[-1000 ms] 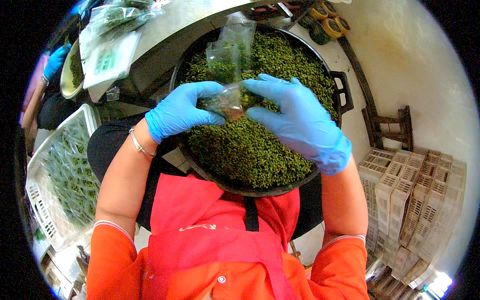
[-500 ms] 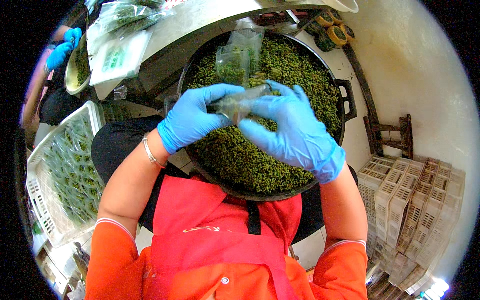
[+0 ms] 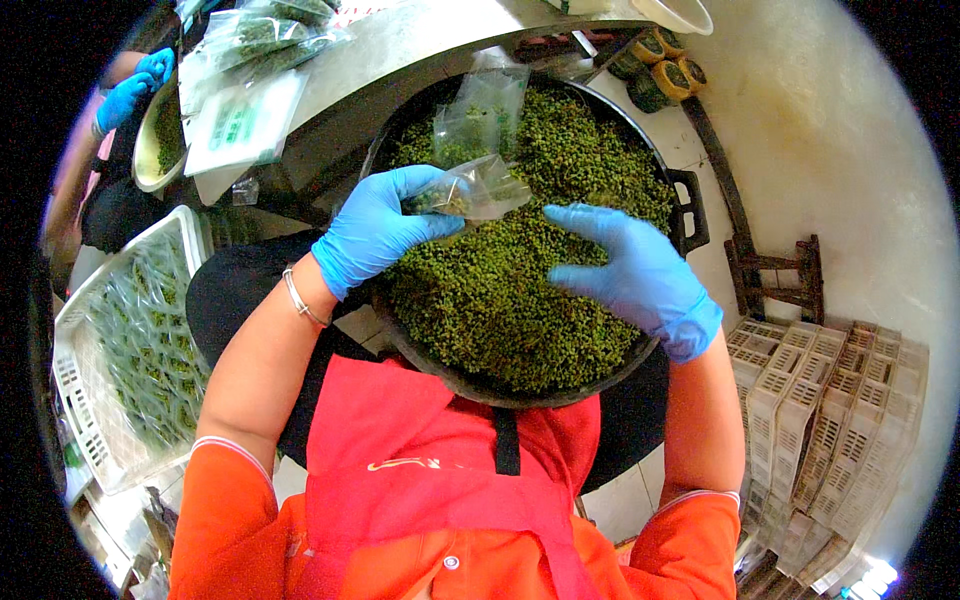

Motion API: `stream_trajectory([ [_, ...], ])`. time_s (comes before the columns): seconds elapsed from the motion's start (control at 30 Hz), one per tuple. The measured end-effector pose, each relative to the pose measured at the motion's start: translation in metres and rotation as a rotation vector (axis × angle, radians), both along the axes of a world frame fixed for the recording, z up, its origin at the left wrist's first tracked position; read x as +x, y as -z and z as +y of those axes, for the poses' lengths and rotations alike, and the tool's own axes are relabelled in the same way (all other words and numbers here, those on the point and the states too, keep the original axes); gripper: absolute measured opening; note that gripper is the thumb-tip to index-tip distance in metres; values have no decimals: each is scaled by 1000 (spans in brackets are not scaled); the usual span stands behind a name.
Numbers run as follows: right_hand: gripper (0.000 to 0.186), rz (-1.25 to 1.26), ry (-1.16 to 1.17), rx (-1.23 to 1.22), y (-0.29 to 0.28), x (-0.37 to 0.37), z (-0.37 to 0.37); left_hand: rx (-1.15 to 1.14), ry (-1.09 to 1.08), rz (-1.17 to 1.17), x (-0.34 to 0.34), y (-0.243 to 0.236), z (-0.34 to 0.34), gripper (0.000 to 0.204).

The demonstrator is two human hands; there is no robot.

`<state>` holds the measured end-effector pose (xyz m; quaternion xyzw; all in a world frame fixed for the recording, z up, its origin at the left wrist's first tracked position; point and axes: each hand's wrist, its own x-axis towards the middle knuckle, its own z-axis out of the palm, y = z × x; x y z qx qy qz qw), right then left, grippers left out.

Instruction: The person scoops dried green vegetables from a large metal bowl and places them into small clear plastic bags. They then seal the bags and place them into a white plastic basket. The process is repeated continuously throughout the clip.

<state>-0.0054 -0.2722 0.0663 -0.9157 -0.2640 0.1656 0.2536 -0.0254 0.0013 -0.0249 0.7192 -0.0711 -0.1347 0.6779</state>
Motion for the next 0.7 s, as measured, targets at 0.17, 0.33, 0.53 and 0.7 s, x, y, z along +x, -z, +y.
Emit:
stream_trajectory([
  [0.17, 51, -315, -82, 66, -24, -13, 28, -74, 21, -56, -5, 2, -5, 46],
  [0.33, 29, -380, -271, 92, 18, -4, 47, -82, 184, -73, -14, -13, -19, 60],
  [0.53, 28, -293, -248, 158, 12, -10, 55, 104, 129, -25, -23, 1, -19, 51],
  [0.7, 25, -220, -271, 33, 19, -4, 58, 247, 173, -119, -21, -8, -10, 56],
])
